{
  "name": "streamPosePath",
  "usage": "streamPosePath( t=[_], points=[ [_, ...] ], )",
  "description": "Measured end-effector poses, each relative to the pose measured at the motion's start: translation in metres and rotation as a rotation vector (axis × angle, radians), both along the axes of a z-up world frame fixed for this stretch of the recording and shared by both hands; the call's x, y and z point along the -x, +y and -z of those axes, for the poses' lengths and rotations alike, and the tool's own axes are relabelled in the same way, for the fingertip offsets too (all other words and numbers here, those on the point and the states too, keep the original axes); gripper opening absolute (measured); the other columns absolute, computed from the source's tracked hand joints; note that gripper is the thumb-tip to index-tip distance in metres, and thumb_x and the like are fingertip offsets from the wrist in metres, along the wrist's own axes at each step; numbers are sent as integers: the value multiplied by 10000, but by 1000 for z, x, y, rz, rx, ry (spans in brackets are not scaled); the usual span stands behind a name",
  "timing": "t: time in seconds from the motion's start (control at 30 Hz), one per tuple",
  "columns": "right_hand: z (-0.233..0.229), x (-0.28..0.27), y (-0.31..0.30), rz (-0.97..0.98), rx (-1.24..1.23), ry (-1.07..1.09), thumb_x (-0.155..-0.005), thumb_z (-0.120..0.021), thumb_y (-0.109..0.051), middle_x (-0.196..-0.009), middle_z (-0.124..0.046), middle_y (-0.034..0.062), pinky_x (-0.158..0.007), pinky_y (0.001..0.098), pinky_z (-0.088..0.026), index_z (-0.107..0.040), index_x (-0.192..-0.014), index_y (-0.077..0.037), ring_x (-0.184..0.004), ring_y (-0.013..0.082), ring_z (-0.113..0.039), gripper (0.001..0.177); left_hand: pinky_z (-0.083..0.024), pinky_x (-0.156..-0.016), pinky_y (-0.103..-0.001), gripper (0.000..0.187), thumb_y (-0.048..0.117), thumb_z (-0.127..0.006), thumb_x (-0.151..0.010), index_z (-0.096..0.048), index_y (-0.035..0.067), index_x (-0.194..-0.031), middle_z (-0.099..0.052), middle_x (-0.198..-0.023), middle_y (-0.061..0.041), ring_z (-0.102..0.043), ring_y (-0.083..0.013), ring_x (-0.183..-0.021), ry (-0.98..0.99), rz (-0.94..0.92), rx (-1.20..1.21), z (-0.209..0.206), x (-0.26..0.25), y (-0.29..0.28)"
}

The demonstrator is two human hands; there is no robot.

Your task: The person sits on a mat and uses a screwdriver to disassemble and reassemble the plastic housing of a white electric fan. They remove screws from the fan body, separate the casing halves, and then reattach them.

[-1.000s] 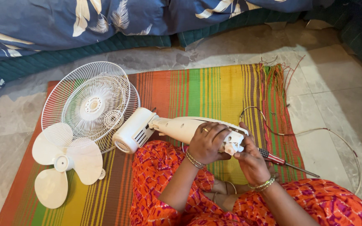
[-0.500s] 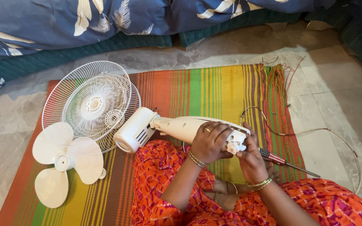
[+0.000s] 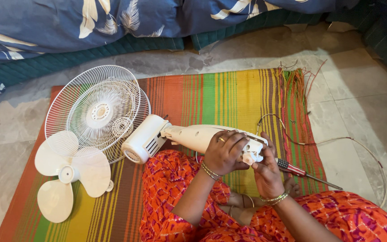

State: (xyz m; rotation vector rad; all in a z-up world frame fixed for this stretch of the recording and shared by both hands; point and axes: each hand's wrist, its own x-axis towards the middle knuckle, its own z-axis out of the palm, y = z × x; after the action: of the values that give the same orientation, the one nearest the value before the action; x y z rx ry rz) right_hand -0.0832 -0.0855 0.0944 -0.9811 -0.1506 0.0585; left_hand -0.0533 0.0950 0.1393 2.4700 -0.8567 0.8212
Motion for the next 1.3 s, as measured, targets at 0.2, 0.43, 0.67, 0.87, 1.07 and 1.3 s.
streamPosePath(
  t=[0.2,0.43,0.67,0.87,1.07,1.3],
  points=[
    [-5,-1,1,-44,38,-44,-793,-605,16,-1653,-277,44,-1215,402,-340,-493,-1451,19,-1496,226,-351,668,-451,-1108,-482,729,580,-792,-761,-607,132,-1306,-643,-1306,-44,-621,-249,-1245,-41,-2,12,-6,4,6],
    [-22,-19,-15,-124,132,71,-831,-766,-84,-1560,-428,72,-1110,417,-464,-645,-1286,10,-1412,232,-452,480,-460,-1101,-475,772,499,-876,-665,-599,146,-1293,-639,-1283,-27,-616,-237,-1239,-37,-6,77,-13,7,18],
    [-23,-17,-14,-102,147,123,-837,-777,-146,-1554,-450,63,-1121,388,-419,-679,-1263,28,-1413,223,-446,471,-454,-1109,-472,771,494,-873,-669,-600,146,-1301,-640,-1308,-21,-615,-231,-1252,-37,-16,54,-11,8,15],
    [-16,-19,-15,-81,108,87,-829,-787,-139,-1554,-456,79,-1103,399,-433,-685,-1259,27,-1421,238,-448,471,-452,-1113,-472,770,508,-857,-685,-604,134,-1309,-640,-1321,-28,-617,-233,-1257,-36,-5,49,-9,6,14],
    [-12,-17,-12,-51,131,-32,-835,-785,-90,-1564,-477,129,-1132,408,-438,-700,-1260,0,-1440,266,-450,443,-455,-1117,-466,731,548,-828,-741,-609,142,-1308,-647,-1319,-24,-625,-225,-1252,-82,-25,48,-8,7,16],
    [-18,-15,-14,-48,99,-6,-791,-784,13,-1544,-490,143,-1029,401,-546,-708,-1201,-26,-1392,265,-509,419,-460,-1102,-464,718,588,-803,-769,-609,138,-1295,-647,-1316,-23,-624,-221,-1249,-89,-21,61,-6,10,19]
  ],
)
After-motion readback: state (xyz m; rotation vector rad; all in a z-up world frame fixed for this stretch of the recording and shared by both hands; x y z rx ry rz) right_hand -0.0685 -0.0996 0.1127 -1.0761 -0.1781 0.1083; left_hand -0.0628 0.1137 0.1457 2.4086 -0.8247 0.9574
